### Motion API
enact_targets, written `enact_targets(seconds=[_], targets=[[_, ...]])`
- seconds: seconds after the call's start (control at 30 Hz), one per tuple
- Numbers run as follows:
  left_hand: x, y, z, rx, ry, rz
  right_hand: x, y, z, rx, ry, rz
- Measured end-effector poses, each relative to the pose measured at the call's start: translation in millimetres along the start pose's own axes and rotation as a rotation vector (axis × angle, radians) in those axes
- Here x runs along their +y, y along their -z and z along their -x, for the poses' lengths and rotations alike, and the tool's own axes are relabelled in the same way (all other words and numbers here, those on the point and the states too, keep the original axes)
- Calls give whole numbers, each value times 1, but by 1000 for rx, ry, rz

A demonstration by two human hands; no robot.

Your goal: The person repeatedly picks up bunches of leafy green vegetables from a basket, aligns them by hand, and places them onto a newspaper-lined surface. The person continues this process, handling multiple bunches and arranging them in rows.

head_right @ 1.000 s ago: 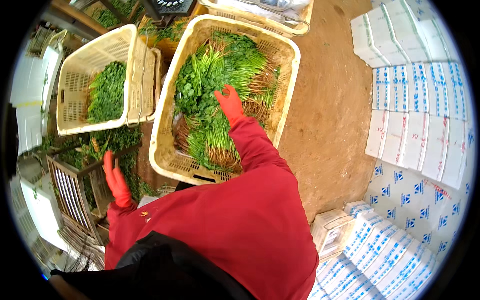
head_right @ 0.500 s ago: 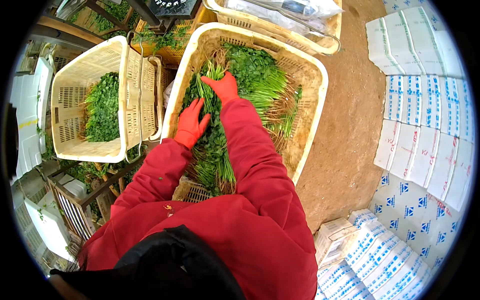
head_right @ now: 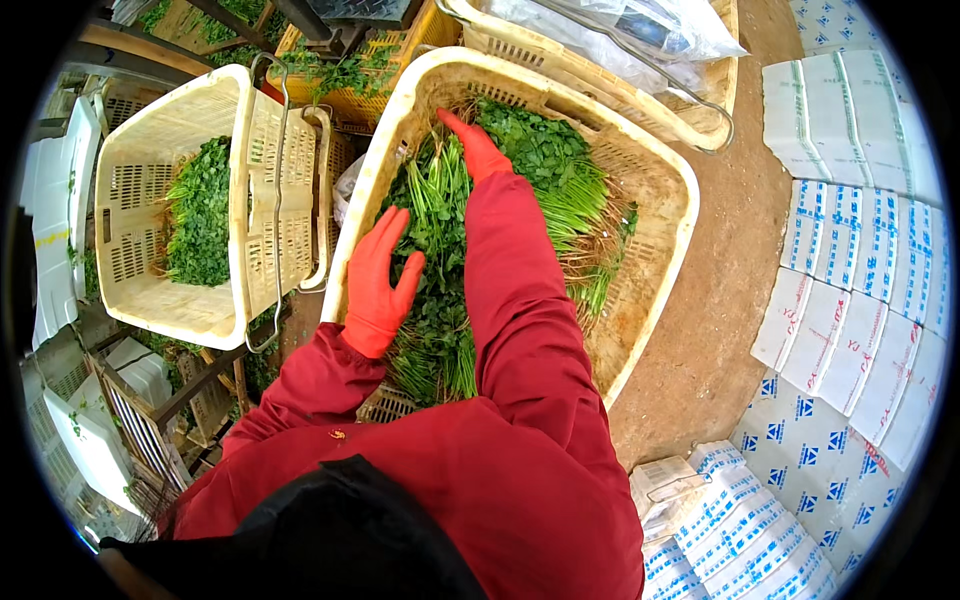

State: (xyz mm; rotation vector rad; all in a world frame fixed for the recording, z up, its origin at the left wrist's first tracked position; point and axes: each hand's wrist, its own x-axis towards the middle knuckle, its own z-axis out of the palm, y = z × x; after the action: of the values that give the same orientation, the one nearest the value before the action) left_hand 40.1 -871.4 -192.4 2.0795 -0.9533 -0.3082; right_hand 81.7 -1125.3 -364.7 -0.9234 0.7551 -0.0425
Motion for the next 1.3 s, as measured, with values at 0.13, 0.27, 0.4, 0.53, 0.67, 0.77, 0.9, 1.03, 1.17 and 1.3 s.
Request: enact_targets(seconds=[0.13, 0.27, 0.4, 0.53, 0.67, 0.77, 0.9, 1.03, 1.17, 1.3], targets=[[-3, -7, -11, 137, 25, 73, -37, -21, 60, -224, 73, -113], [3, -11, -27, 224, 109, 354, -50, -65, 144, -313, 390, 50], [-7, 11, -2, -19, 174, 809, -16, -116, 223, -129, 418, 15], [-52, 29, 14, -38, 323, 848, 0, -155, 255, -127, 542, -462], [5, 38, 10, 160, 287, 565, -10, -114, 222, 240, 552, -309], [-1, 28, 16, 242, 228, 590, 14, -66, 134, 423, 353, -78], [-3, 26, 21, 266, 207, 649, 43, -72, 97, 98, 114, -337], [-13, 32, 32, 216, 71, 645, 72, -103, 139, -95, 338, -183], [6, 45, 63, 112, 11, 930, 68, -126, 241, 49, 593, 431], [6, 63, 91, -165, 175, 732, 100, -126, 278, 83, 583, 309]])
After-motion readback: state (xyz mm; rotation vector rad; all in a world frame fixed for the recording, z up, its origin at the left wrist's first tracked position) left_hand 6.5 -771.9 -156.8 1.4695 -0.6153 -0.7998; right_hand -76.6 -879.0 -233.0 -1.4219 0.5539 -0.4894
